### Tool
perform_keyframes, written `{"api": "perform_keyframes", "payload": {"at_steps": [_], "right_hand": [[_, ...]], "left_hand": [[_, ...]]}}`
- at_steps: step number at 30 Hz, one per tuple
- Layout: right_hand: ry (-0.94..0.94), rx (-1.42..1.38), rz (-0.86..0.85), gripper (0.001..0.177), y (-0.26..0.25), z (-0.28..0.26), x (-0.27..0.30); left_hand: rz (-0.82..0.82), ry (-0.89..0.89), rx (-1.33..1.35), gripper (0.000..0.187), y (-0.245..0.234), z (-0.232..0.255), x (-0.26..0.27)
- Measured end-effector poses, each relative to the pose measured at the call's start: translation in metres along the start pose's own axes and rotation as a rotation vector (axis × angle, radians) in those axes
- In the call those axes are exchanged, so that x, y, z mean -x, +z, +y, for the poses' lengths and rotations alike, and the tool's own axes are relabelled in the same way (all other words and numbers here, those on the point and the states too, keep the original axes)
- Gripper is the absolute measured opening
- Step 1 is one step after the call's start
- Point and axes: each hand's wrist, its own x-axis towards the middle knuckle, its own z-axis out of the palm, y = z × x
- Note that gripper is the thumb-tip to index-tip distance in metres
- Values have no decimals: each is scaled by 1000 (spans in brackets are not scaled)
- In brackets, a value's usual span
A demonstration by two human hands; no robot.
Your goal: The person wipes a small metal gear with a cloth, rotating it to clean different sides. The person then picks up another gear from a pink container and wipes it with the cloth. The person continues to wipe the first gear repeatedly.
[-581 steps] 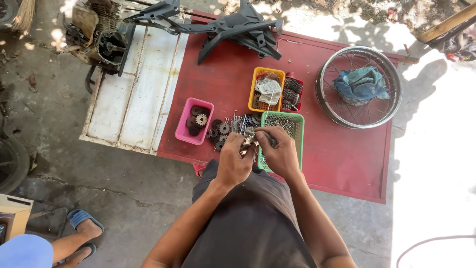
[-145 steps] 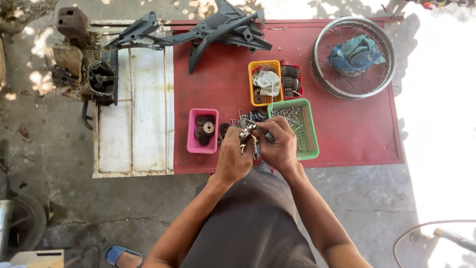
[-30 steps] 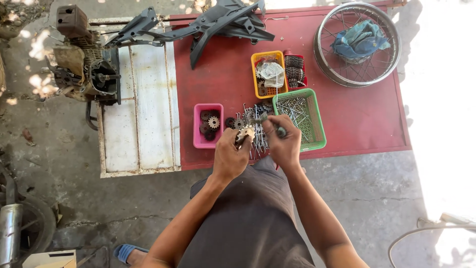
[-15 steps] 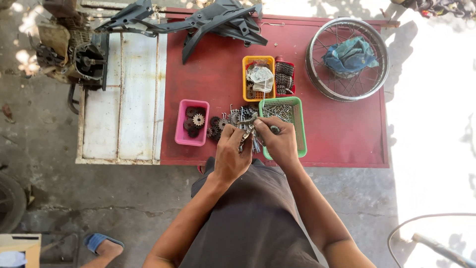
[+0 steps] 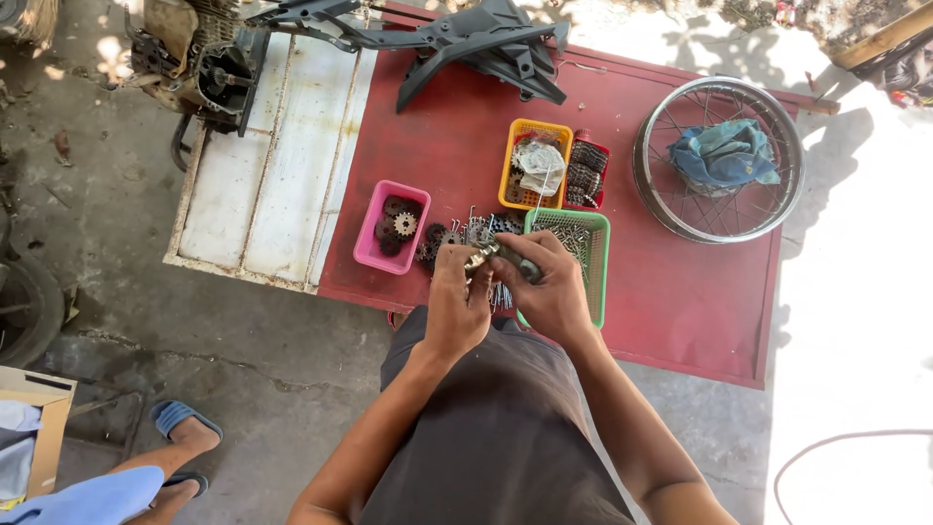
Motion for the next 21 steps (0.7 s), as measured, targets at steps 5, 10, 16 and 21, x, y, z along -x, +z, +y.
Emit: {"api": "perform_keyframes", "payload": {"at_steps": [5,10,16,21], "right_hand": [[78,-57,18,23,22,21,-5],[51,32,145,18,44,14,-10],[-48,197,366,13,79,11,-11],[-42,286,531,9,103,-3,-9]], "left_hand": [[-209,-202,144,27,-17,6,-3],[-315,-405,139,46,-31,-1,-14],[-367,-427,89,39,-47,-12,-32],[-326,-463,125,28,-58,-22,-39]]}}
